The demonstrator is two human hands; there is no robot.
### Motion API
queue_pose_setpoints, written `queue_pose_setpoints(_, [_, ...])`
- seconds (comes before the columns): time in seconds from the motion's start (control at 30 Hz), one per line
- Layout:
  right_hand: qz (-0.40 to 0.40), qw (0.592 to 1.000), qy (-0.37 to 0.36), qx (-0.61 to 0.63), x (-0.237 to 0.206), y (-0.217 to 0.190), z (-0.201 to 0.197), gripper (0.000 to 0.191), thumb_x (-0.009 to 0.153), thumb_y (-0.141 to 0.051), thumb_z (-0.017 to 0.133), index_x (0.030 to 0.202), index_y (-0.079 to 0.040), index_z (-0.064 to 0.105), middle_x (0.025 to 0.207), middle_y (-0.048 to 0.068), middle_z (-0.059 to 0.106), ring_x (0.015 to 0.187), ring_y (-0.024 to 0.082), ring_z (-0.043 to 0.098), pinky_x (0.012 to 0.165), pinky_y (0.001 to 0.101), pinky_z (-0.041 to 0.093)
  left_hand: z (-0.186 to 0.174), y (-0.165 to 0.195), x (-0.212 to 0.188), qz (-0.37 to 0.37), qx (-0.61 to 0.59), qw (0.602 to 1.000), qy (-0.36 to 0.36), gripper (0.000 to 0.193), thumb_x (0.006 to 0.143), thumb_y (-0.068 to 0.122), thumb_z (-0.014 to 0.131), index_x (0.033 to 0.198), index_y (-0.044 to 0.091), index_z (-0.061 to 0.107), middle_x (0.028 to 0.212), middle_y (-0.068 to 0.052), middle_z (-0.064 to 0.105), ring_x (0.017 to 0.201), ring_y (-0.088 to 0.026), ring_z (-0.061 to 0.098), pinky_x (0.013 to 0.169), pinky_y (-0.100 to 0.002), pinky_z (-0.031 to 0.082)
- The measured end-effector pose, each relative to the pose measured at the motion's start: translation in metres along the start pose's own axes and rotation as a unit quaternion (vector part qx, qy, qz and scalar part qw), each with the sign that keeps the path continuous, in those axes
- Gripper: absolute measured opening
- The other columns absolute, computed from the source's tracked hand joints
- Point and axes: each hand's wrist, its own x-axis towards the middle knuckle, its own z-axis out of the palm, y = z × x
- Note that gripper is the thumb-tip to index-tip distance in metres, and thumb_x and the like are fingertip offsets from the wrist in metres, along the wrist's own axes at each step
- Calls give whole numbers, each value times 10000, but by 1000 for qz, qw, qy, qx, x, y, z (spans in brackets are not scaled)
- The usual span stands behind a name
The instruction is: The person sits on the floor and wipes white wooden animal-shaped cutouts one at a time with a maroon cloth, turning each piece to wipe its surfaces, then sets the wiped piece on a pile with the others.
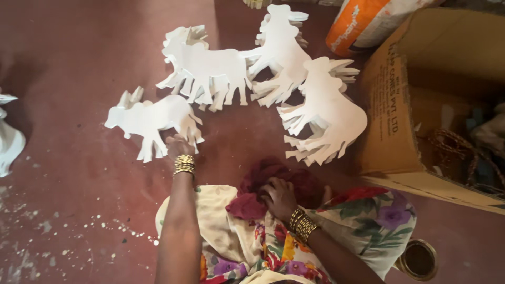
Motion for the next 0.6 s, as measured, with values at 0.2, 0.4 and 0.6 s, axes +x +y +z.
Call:
queue_pose_setpoints(0.2, [-12,1000,27,-6,-1,0,5,267,825,-258,734,1077,-173,717,1186,72,594,1179,280,542,981,514,365,-10,-19,-6,-6,-240,968,74,455,894,369,781,1086,-7,615,971,-164,713,861,-313,712,755,-468,581])
queue_pose_setpoints(0.4, [-14,1000,4,0,-7,4,9,257,812,-249,747,1061,-189,726,1152,75,604,1159,293,552,968,518,372,-28,-49,10,-107,-592,797,-55,275,903,162,771,1083,-32,695,913,-125,730,795,-202,696,729,-378,575])
queue_pose_setpoints(0.6, [-50,996,71,-13,-12,1,11,262,808,-265,772,1044,-162,726,1222,156,611,1117,371,569,941,536,409,-61,-95,-14,-142,-887,437,-48,263,965,30,601,1221,-29,591,995,-144,692,810,-210,698,747,-351,640])
